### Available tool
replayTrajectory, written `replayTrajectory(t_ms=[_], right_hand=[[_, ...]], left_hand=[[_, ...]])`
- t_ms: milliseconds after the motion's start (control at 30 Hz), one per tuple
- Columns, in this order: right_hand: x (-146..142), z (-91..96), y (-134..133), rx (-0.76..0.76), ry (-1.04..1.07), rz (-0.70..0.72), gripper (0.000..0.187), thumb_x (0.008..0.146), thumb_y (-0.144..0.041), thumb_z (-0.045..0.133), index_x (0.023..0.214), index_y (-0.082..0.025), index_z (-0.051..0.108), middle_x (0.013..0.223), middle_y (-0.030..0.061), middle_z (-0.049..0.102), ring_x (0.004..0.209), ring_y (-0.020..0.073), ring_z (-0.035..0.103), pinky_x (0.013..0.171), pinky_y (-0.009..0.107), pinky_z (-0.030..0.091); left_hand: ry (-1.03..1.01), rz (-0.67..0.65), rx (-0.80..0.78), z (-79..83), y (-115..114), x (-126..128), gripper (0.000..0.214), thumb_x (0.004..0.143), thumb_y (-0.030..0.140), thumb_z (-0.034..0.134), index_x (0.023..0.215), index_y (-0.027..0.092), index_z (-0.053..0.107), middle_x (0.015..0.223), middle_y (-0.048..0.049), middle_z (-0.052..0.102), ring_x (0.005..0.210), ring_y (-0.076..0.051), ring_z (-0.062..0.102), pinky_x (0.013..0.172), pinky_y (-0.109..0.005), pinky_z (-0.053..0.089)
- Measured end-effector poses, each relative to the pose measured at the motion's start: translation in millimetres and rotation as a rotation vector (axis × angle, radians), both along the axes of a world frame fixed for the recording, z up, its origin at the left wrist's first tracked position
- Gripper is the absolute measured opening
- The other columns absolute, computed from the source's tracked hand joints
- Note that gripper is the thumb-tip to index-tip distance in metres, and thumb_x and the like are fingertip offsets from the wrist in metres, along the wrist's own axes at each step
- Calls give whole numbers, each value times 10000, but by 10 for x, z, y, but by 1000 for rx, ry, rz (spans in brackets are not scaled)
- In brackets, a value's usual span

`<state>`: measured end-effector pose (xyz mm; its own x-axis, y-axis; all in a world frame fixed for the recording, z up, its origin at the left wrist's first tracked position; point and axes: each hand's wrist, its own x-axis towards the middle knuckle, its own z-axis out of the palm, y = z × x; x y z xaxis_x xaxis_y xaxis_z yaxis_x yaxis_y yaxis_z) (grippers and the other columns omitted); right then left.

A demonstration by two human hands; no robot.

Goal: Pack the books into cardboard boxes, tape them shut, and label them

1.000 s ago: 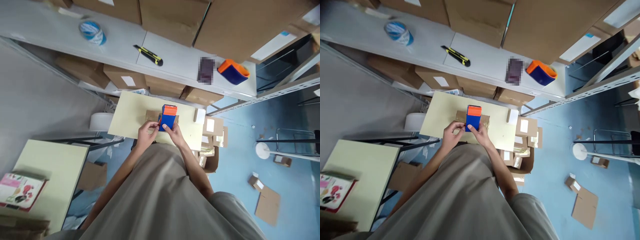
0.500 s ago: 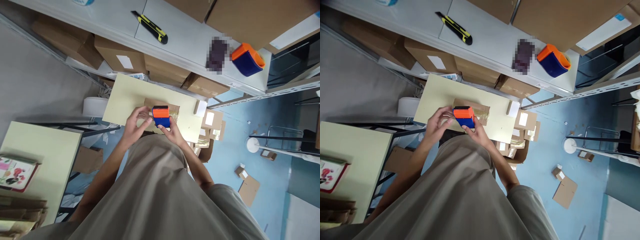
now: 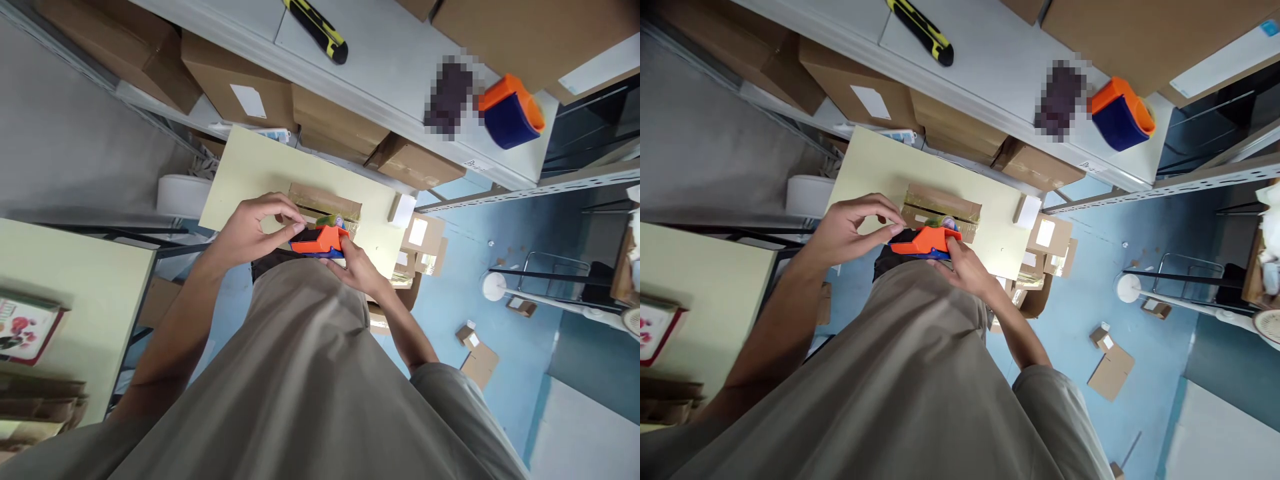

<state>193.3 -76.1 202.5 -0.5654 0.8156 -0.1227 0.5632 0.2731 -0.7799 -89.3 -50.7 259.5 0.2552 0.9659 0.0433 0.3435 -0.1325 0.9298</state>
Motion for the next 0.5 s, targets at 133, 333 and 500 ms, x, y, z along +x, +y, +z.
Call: replayTrajectory(t_ms=[133,333,500], right_hand=[[16,26,-7,28,-38,26,423,1058,-658,542,1188,-258,501,942,62,689,774,273,684,702,379,545],[12,70,34,42,-152,-55,542,1048,-714,518,1292,-231,542,788,37,675,696,286,681,657,366,514],[-12,218,109,-8,-231,-16,644,1042,-748,515,1388,-206,546,820,58,717,694,288,705,679,364,511]], left_hand=[[4,78,-20,-57,-23,62,219,965,462,737,971,250,791,972,-44,782,878,-196,718,847,-337,616],[-43,223,-75,-311,-97,173,233,997,424,701,1012,202,770,971,-49,781,910,-189,726,863,-311,607],[-9,243,-47,-302,-111,200,185,1010,367,677,1013,204,764,999,-47,777,935,-192,724,885,-311,601]])
